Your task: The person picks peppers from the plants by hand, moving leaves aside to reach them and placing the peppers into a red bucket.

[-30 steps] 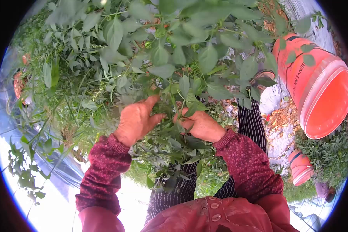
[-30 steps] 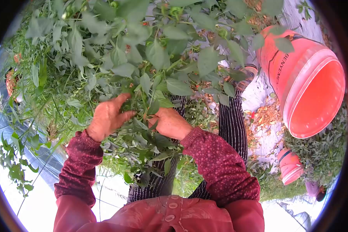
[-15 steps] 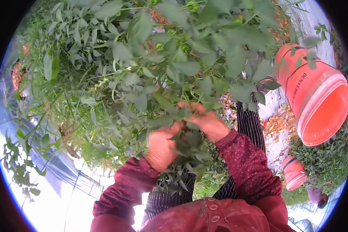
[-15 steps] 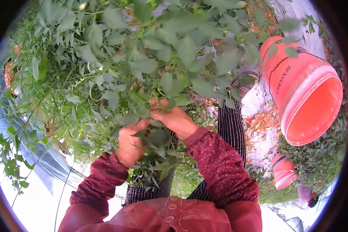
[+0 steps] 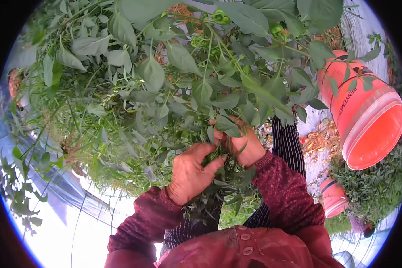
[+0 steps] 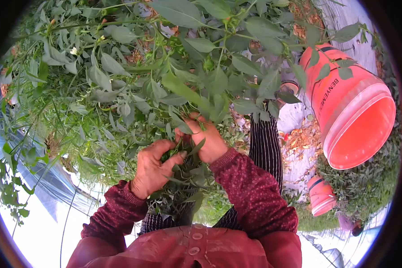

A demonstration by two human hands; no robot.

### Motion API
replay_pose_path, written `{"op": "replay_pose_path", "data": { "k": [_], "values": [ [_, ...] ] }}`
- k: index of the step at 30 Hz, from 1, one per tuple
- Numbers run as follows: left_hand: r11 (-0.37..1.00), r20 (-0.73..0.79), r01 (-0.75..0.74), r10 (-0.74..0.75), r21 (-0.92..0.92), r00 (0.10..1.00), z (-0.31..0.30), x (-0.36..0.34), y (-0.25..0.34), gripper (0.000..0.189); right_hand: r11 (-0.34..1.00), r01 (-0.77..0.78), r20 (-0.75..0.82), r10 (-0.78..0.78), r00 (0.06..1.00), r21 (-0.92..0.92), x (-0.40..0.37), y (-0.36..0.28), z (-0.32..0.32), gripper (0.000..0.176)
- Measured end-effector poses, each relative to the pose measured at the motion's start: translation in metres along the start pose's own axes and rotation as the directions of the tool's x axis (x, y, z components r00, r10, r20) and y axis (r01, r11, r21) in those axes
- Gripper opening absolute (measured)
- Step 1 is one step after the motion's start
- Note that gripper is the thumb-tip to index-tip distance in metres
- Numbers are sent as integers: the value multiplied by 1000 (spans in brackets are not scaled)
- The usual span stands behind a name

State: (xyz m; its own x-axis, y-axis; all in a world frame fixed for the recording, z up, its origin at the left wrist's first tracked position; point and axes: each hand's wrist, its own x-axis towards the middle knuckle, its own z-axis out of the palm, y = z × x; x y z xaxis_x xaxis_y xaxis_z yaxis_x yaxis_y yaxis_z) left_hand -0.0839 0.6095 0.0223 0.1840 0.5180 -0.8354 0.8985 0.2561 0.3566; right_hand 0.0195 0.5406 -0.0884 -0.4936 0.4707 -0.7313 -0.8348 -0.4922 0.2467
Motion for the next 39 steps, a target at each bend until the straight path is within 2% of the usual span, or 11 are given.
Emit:
{"op": "replay_pose_path", "data": {
  "k": [5,8,11,17,19,26,29,33,34,35,39],
  "values": [
    [992,102,3,-16,124,995,3,-4,-2,24,997,-24,-31,26,999,70,3,6,-5,22],
    [964,107,162,-142,-211,984,6,1,-10,25,997,-7,-20,9,1000,71,4,-6,-3,22],
    [883,89,67,-28,-464,996,4,14,-12,22,997,71,-5,-71,997,43,8,-10,-1,24],
    [723,196,267,-183,-637,963,-1,5,3,24,971,-35,35,27,999,235,1,-20,-3,23],
    [552,247,305,-180,-776,952,-3,9,8,24,972,-62,32,56,998,227,-1,-21,-4,23],
    [355,208,271,-206,-895,956,-17,5,7,19,882,-308,500,99,861,357,9,-35,-31,26],
    [354,221,278,-193,-893,956,-13,-4,13,18,878,-350,558,120,821,327,0,-43,-35,30],
    [643,67,137,-133,-754,989,7,-27,9,24,879,-369,641,100,761,301,-9,-56,-53,37],
    [880,17,-101,123,-464,992,19,-33,7,26,887,-332,646,51,762,321,-10,-57,-58,43],
    [926,64,-361,369,-107,927,28,-37,7,27,889,-333,644,57,763,316,-10,-58,-60,43],
    [858,181,-511,496,46,849,44,-48,24,27,815,-292,675,-156,721,501,-7,-66,-64,48]
  ]
}}
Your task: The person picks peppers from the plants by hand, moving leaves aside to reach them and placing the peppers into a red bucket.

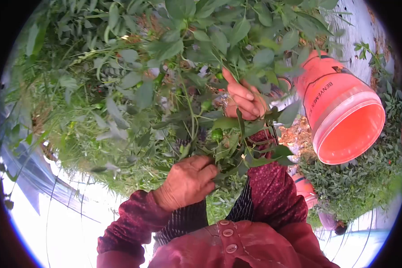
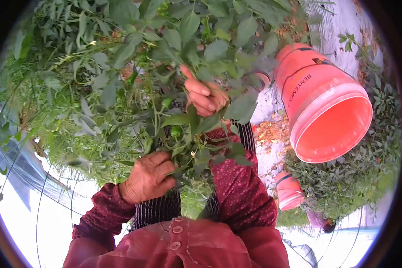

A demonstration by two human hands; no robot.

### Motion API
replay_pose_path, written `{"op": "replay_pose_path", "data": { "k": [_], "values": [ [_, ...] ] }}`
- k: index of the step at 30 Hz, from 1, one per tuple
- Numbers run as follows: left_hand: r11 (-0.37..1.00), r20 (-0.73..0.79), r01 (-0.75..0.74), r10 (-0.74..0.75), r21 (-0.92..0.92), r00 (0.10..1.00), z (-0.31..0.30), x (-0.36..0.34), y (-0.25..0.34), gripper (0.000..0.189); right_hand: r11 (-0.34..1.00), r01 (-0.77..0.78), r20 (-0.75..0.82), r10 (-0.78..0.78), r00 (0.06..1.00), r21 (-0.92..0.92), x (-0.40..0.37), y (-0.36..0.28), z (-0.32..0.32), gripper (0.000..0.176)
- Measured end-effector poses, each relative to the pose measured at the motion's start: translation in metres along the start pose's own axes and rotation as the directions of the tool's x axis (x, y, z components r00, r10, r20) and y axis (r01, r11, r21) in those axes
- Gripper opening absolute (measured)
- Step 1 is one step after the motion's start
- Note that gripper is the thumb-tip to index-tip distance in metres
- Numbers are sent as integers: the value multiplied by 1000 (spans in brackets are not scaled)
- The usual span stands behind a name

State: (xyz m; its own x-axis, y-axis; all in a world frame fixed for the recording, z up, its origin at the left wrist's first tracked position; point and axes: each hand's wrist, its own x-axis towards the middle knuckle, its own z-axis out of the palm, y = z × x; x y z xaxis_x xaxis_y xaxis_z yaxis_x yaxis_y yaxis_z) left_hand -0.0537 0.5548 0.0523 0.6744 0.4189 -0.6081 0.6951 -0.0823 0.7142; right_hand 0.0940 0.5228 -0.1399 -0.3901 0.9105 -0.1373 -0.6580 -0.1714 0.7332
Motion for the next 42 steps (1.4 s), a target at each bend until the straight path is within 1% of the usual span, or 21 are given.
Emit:
{"op": "replay_pose_path", "data": {
  "k": [4,6,7,8,10,15,17,18,20,22,23,24,25,28,29,30,32,34,38,41,42],
  "values": [
    [907,-55,133,-169,-399,984,-12,5,-29,28,994,-89,267,67,961,70,16,9,-17,66],
    [250,113,346,-642,-904,759,-33,8,-31,23,992,24,116,-38,992,122,14,20,-6,48],
    [486,5,442,-669,-754,743,-32,9,-37,30,989,83,-21,-81,996,126,13,25,3,49],
    [485,5,432,-661,-760,751,-29,9,-43,30,990,85,-24,-82,996,112,13,27,1,49],
    [973,-239,101,-150,-206,959,-24,12,-51,37,996,48,69,-53,996,75,14,29,-11,49],
    [983,-11,5,-3,181,1000,-18,13,-42,37,991,87,24,-90,996,99,6,45,0,47],
    [960,-36,-54,67,275,997,-13,10,-40,34,981,191,-318,-192,928,-36,-2,55,11,47],
    [925,-57,-102,132,366,990,-13,8,-38,30,981,189,-310,-193,931,-46,-6,57,10,47],
    [936,-3,-70,76,344,997,-19,-5,-23,42,951,96,-296,-186,937,-293,-12,64,6,59],
    [911,115,54,-110,410,987,-24,-21,-14,41,957,96,-343,-191,919,-275,-13,80,10,56],
    [858,52,31,-67,513,996,-25,-25,-15,35,889,10,-633,-334,698,-458,-5,86,21,52],
    [850,54,10,-45,526,998,-34,-24,-10,35,801,-132,-778,-505,373,-583,-1,86,29,49],
    [875,75,9,-51,484,996,-48,-22,0,31,792,-163,-697,-395,598,-588,-6,71,24,37],
    [921,85,80,-121,380,989,-63,-19,9,22,840,-13,-560,-350,751,-542,-15,60,2,35],
    [971,-38,85,-78,222,996,-64,-6,13,21,736,-142,-633,-447,632,-662,-15,66,15,37],
    [996,-173,66,-55,59,983,-65,10,20,21,735,-135,-622,-443,645,-664,-16,70,12,37],
    [980,-113,-194,198,45,974,-61,53,52,16,503,-269,-543,-543,641,-821,-14,71,2,39],
    [953,27,-284,283,109,959,-31,89,79,18,577,-140,-499,-530,686,-805,-13,75,0,39],
    [914,50,-202,234,-351,971,48,159,106,21,757,-100,-645,-471,601,-646,-14,78,-25,47],
    [880,-61,-301,300,-369,952,87,190,136,28,720,-201,-641,-409,650,-664,-15,77,-21,31],
    [882,-318,-366,270,-296,909,100,196,139,31,721,-195,-636,-411,653,-665,-12,75,-21,31]
  ]
}}
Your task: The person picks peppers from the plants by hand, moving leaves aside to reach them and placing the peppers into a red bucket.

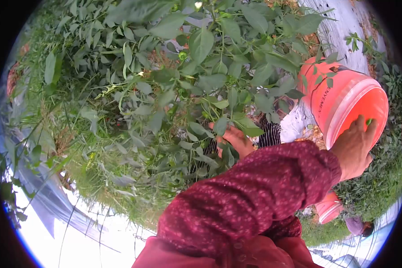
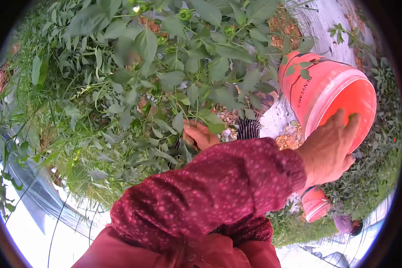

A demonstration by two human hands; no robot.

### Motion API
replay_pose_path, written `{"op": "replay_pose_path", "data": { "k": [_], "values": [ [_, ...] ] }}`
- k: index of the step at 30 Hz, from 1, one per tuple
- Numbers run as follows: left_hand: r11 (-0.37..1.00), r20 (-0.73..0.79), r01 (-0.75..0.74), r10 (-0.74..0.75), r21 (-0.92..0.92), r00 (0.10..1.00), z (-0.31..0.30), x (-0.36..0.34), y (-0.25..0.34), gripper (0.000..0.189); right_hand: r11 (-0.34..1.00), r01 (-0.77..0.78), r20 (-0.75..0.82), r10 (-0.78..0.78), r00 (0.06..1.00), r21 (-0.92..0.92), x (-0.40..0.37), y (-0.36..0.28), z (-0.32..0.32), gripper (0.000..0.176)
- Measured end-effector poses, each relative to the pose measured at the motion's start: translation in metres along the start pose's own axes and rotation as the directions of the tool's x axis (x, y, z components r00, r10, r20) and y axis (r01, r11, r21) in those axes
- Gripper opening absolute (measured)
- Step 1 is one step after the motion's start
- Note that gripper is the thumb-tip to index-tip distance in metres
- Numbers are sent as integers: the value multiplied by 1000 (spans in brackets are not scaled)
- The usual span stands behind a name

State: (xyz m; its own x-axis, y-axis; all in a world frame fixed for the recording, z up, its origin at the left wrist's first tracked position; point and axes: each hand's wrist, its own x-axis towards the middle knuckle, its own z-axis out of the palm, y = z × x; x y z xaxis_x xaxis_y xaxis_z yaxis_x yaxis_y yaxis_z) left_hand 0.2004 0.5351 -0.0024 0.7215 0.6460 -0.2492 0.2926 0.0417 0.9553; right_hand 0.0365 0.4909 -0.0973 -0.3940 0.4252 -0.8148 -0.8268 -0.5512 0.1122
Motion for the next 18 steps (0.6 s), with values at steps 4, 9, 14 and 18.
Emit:
{"op": "replay_pose_path", "data": {
  "k": [4,9,14,18],
  "values": [
    [985,281,3,47,-175,958,-65,-13,-26,38,999,-35,37,34,999,30,-4,-9,6,30],
    [916,72,142,-181,375,981,-228,-91,-73,16,954,237,-64,-252,966,-182,0,-9,-4,20],
    [684,-52,483,-548,547,835,-321,-136,-136,18,953,156,-134,-196,971,-261,-4,-26,-18,17],
    [568,-38,531,-659,629,751,-334,-143,-169,20,965,149,-255,-203,946,-216,1,-22,-13,15]
  ]
}}
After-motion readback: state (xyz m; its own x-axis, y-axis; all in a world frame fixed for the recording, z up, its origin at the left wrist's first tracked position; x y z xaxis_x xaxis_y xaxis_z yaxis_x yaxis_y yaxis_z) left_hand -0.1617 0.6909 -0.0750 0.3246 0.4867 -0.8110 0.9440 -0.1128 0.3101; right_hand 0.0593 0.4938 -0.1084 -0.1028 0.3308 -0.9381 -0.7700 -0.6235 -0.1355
